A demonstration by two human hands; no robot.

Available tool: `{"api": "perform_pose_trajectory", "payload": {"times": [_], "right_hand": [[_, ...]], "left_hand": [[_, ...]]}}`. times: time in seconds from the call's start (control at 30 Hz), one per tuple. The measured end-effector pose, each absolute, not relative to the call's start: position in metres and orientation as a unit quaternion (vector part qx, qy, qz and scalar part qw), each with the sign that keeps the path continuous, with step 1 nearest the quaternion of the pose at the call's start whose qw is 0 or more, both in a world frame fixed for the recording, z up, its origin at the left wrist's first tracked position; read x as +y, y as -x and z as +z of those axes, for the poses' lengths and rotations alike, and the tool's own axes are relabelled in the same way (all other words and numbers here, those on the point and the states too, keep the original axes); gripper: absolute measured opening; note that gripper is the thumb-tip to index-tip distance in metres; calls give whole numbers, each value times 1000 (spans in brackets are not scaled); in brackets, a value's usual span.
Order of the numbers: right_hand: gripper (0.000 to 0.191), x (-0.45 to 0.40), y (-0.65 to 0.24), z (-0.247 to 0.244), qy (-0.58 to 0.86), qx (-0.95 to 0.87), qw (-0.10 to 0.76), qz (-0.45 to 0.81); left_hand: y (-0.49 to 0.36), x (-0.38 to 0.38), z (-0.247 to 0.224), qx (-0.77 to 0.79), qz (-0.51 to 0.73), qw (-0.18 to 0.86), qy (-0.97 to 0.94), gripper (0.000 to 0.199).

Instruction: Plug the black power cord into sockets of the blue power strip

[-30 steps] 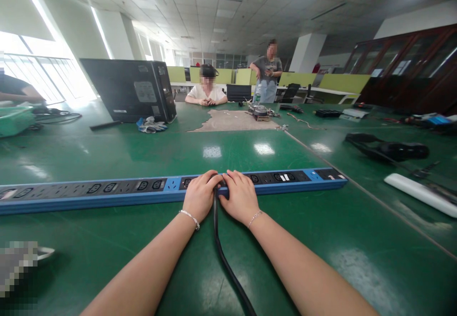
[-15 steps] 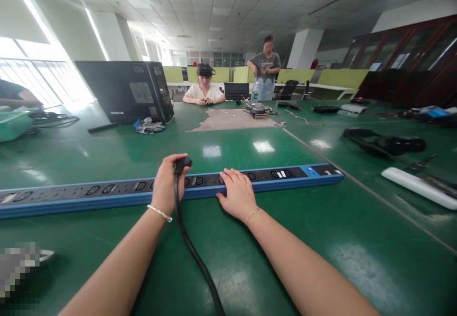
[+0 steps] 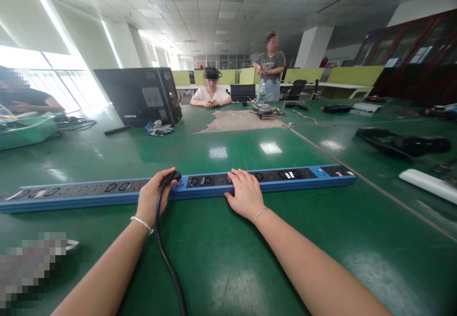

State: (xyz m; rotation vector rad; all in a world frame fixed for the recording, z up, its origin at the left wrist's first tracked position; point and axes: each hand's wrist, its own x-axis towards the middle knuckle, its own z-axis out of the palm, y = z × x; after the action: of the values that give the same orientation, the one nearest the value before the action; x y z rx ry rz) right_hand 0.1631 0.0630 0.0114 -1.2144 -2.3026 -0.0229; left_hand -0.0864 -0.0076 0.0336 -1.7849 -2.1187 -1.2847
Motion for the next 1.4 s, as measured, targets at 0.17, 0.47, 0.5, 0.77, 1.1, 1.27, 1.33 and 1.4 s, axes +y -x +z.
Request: {"api": "perform_pose_trajectory", "payload": {"times": [0.17, 0.47, 0.5, 0.77, 1.1, 1.27, 1.33, 1.4], "right_hand": [[55, 63, -164, 11, 449, -853, 267, -14], [54, 62, -163, 13, 449, -853, 266, -14], [54, 62, -163, 13, 448, -853, 267, -14], [54, 63, -163, 12, 448, -853, 266, -16], [54, 64, -164, 11, 447, -853, 269, -23], [54, 63, -163, 11, 446, -853, 270, -24], [54, 63, -163, 11, 447, -853, 270, -25], [54, 63, -163, 11, 449, -852, 268, -25]], "left_hand": [[88, -2, 27, -692, -406, 53, 595, 36], [90, -1, 19, -672, -370, 80, 637, 35], [90, 0, 18, -670, -366, 81, 640, 34], [89, 0, 11, -666, -362, 90, 646, 33], [88, -6, 15, -668, -298, 165, 662, 34], [89, -3, 15, -679, -288, 175, 652, 34], [88, -3, 16, -684, -287, 173, 648, 33], [87, -3, 17, -681, -292, 168, 651, 32]]}}
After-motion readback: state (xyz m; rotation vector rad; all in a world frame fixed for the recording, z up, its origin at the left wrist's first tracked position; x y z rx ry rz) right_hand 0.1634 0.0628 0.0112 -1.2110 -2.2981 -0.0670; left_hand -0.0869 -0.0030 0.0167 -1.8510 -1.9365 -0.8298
